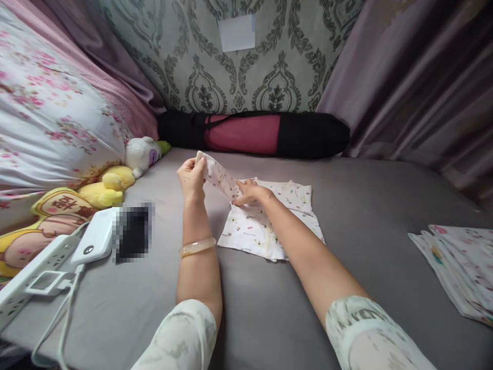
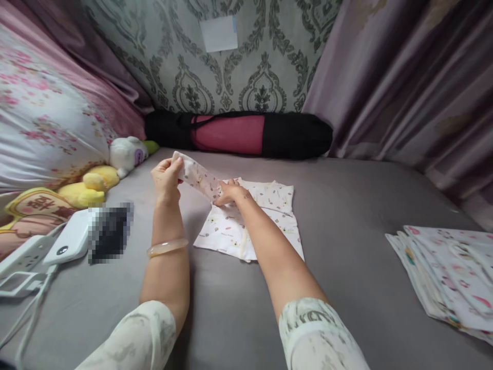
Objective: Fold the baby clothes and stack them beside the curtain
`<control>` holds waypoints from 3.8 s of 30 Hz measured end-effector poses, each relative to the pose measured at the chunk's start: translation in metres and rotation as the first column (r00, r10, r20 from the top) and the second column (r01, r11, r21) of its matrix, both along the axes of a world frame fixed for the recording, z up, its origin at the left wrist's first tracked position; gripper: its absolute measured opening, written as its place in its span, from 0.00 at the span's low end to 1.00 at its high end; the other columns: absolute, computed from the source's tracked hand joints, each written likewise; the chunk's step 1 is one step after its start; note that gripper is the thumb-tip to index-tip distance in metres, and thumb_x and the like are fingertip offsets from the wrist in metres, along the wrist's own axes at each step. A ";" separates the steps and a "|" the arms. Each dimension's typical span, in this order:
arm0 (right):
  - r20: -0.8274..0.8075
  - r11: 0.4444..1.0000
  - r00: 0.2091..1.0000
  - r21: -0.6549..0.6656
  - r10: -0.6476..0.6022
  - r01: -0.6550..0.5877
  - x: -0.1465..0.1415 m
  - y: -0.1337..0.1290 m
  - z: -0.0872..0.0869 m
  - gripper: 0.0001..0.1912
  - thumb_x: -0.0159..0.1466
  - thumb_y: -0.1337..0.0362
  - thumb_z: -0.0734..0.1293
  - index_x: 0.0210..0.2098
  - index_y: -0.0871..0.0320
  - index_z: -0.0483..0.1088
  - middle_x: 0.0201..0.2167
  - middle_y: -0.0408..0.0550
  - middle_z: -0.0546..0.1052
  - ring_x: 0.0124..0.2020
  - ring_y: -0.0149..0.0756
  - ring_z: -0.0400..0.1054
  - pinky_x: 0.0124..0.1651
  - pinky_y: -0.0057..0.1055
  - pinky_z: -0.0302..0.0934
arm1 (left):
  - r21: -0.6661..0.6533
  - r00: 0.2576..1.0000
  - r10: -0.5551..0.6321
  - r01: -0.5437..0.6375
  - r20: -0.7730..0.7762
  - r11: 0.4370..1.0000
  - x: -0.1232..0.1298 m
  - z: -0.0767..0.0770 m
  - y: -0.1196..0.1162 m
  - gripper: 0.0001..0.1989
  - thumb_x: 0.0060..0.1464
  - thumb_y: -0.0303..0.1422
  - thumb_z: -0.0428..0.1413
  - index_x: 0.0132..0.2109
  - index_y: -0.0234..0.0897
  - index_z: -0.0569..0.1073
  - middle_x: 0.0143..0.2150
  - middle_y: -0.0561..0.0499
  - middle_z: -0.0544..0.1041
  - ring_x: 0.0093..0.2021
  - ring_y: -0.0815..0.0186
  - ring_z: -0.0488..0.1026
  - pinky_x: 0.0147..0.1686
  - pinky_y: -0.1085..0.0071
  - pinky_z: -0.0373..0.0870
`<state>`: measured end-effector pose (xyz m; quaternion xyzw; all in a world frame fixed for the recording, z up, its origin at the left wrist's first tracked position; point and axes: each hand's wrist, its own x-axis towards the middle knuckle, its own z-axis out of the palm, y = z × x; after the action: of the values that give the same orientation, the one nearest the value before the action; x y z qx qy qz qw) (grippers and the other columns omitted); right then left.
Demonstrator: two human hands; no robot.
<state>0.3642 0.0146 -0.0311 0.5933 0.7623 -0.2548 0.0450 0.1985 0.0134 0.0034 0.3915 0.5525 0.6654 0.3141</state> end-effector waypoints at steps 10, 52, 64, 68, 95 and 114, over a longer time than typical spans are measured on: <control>-0.151 0.999 0.988 -0.032 0.026 -0.031 0.019 0.011 -0.009 0.49 0.56 0.45 0.69 0.70 0.52 0.47 0.68 0.55 0.55 0.66 0.53 0.52 0.64 0.43 0.51 | -0.036 1.000 -0.019 0.018 -0.019 0.999 0.003 0.001 -0.002 0.15 0.44 0.43 0.60 0.30 0.35 0.71 0.20 0.57 0.65 0.18 0.75 0.60 0.17 0.79 0.54; -0.783 0.710 0.069 -0.519 -0.619 0.476 0.081 -0.059 -0.020 0.26 0.72 0.53 0.47 0.62 0.59 0.58 0.48 0.59 0.77 0.43 0.43 0.74 0.46 0.47 0.70 | -0.358 0.768 -0.439 0.291 -0.466 0.887 0.036 -0.033 0.002 0.17 0.53 0.28 0.49 0.49 0.33 0.73 0.45 0.43 0.79 0.44 0.62 0.76 0.42 0.69 0.70; -0.674 0.549 0.387 -0.033 -0.629 0.835 0.089 -0.057 -0.030 0.11 0.63 0.67 0.61 0.38 0.58 0.75 0.34 0.49 0.78 0.39 0.41 0.73 0.43 0.35 0.68 | -0.709 0.230 -0.751 0.248 -0.619 0.660 0.058 -0.046 -0.007 0.43 0.45 0.23 0.55 0.69 0.38 0.54 0.66 0.42 0.65 0.62 0.56 0.66 0.57 0.69 0.63; -0.380 0.563 0.594 0.202 -0.709 0.801 0.089 -0.068 -0.022 0.15 0.65 0.64 0.60 0.47 0.56 0.74 0.42 0.54 0.78 0.46 0.46 0.72 0.48 0.38 0.65 | -0.724 0.154 -0.742 0.162 -0.653 0.671 0.062 -0.053 -0.004 0.40 0.48 0.26 0.54 0.68 0.42 0.54 0.63 0.42 0.68 0.61 0.53 0.66 0.57 0.62 0.64; -0.009 0.881 0.982 0.441 -0.187 0.172 0.063 -0.082 -0.035 0.30 0.69 0.62 0.48 0.69 0.64 0.50 0.71 0.49 0.48 0.72 0.45 0.34 0.70 0.51 0.27 | -0.481 0.077 -0.505 0.214 -0.860 0.850 0.119 -0.071 -0.034 0.29 0.67 0.40 0.32 0.68 0.31 0.57 0.71 0.39 0.55 0.71 0.52 0.46 0.68 0.49 0.41; -0.019 0.873 0.958 0.407 -0.287 0.269 0.071 -0.082 -0.038 0.29 0.71 0.60 0.47 0.69 0.59 0.50 0.71 0.48 0.49 0.71 0.43 0.38 0.69 0.50 0.30 | -0.512 0.009 -0.523 0.190 -0.852 0.838 0.114 -0.077 -0.037 0.29 0.67 0.42 0.34 0.70 0.35 0.53 0.72 0.39 0.49 0.72 0.49 0.43 0.68 0.50 0.38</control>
<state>0.4352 -0.0677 -0.0688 0.6981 0.7041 -0.0827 -0.0997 0.3124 -0.0241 -0.0738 0.8111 0.5770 0.0578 0.0764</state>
